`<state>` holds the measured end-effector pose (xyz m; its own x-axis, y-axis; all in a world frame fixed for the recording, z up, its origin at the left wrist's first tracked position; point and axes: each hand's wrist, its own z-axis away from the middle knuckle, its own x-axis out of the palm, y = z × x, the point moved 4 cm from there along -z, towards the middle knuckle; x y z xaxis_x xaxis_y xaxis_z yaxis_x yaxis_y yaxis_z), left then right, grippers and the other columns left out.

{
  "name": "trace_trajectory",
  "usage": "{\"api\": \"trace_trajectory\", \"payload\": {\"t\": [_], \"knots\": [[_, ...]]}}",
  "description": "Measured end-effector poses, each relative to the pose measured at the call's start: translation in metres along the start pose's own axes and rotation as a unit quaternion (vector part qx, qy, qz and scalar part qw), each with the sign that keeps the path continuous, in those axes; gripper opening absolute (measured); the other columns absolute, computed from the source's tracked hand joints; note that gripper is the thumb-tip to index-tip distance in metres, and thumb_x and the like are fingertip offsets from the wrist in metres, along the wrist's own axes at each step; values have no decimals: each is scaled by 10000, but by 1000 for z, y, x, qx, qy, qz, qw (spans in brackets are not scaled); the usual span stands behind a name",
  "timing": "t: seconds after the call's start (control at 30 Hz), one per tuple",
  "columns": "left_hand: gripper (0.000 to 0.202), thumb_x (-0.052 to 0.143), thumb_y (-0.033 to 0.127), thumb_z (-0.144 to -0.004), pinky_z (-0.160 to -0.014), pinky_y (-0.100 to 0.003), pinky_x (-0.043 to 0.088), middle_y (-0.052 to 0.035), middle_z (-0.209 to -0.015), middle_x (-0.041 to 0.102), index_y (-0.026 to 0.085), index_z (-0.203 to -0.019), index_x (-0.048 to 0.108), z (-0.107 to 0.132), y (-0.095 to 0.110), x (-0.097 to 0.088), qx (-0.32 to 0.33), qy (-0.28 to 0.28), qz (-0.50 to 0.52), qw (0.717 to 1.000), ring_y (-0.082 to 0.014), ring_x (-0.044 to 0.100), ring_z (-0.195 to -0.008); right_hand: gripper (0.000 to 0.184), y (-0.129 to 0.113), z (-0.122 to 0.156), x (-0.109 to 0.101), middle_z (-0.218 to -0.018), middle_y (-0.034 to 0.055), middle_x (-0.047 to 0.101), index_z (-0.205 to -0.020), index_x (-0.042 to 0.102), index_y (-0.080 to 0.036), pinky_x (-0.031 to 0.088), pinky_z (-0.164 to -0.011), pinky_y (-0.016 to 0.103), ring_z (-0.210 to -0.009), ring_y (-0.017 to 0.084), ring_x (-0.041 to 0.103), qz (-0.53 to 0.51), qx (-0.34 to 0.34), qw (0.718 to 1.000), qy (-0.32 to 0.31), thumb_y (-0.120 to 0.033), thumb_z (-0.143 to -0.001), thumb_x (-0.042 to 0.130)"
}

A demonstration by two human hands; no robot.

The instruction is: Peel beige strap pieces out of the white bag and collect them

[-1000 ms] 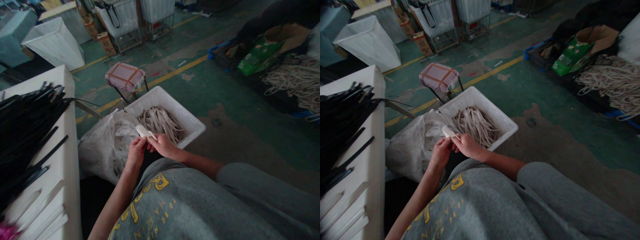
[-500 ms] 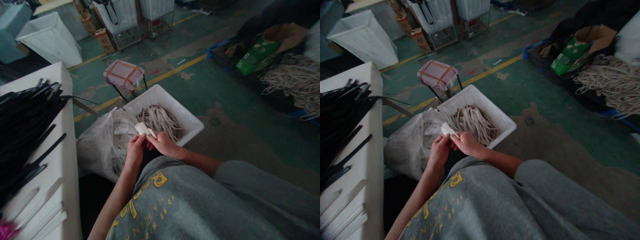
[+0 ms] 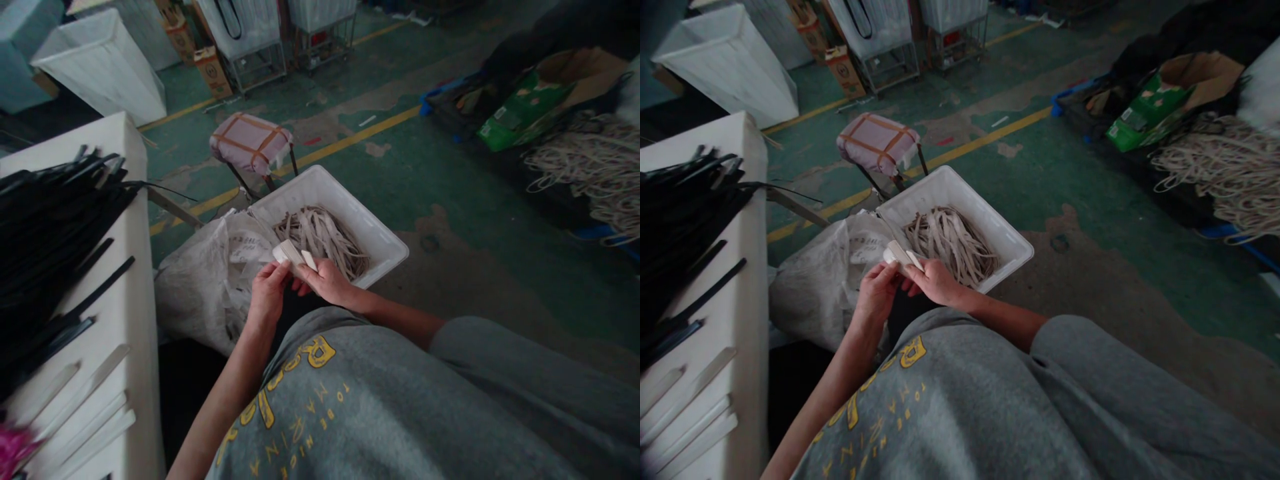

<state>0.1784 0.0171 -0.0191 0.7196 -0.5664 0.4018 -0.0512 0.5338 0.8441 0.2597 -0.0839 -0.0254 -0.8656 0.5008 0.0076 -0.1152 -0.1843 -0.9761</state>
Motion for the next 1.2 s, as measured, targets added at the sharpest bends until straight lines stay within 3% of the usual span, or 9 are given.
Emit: {"api": "trace_trajectory", "payload": {"t": [0.23,0.43,0.53,0.6,0.67,0.77,0.9,1.03,1.2], "knots": [[303,897,335,-589,-665,-237,494,-2,-668,670,152,-644,661,-3,7,-10,-11,13,13,1000,-111,613,-640,401,8,5,-1,-690,39,699,-845,636,-145,495,-500,202,-520,111,636,-15,-2,1000,-17,-502,-975,507],[289,876,346,-629,-670,-271,521,-24,-721,702,152,-743,694,13,9,-12,-71,-2,21,997,-141,657,-651,358,1,-10,-27,-790,26,717,-994,713,-158,416,-420,204,-446,79,524,2,-36,995,91,-480,-920,574],[288,866,356,-627,-610,-285,512,-45,-702,708,149,-761,719,23,11,-14,-110,-36,9,993,-159,646,-605,267,-12,-13,-24,-1051,60,749,-1057,723,-191,559,-668,268,-778,164,693,55,-136,987,61,-365,-867,656],[293,869,370,-624,-580,-290,503,-62,-697,710,147,-755,731,30,11,-13,-126,-69,-2,990,-171,640,-594,213,-22,-14,-14,-1201,61,721,-1037,732,-209,541,-920,329,-1070,202,675,72,-204,976,-2,-306,-867,648],[315,879,404,-619,-559,-290,494,-68,-671,702,149,-739,736,35,11,-14,-133,-93,-10,987,-174,629,-574,177,-29,-14,-6,-1163,62,737,-977,744,-207,513,-977,339,-1119,206,662,78,-217,972,-52,-300,-876,631],[505,804,640,-650,-569,-299,503,-102,-661,703,143,-700,730,37,5,-14,-157,-134,-18,978,-190,638,-580,238,-34,-14,-5,-923,58,758,-923,740,-174,542,-656,252,-752,160,692,64,-156,985,-35,-373,-893,613],[773,583,874,-666,-655,-321,543,-157,-839,744,140,-847,745,33,-21,-3,-252,-155,32,955,-241,706,-741,327,-42,-1,-13,-700,27,703,-835,695,-148,363,-384,202,-395,68,459,-9,-67,997,-30,-461,-886,617],[588,632,722,-785,-714,-317,557,-101,-750,710,149,-883,719,17,-43,18,-267,-123,118,948,-193,683,-683,351,-49,25,-26,-495,-14,593,-717,656,-180,377,-377,217,-345,73,394,5,-4,997,-73,-513,-828,676],[333,737,489,-823,-796,-317,568,-76,-892,740,180,-944,704,-4,-34,39,-188,-41,202,960,-197,708,-816,360,-33,54,-53,-658,26,695,-799,686,-173,468,-443,252,-334,54,358,9,73,993,-87,-527,-837,630]]}}
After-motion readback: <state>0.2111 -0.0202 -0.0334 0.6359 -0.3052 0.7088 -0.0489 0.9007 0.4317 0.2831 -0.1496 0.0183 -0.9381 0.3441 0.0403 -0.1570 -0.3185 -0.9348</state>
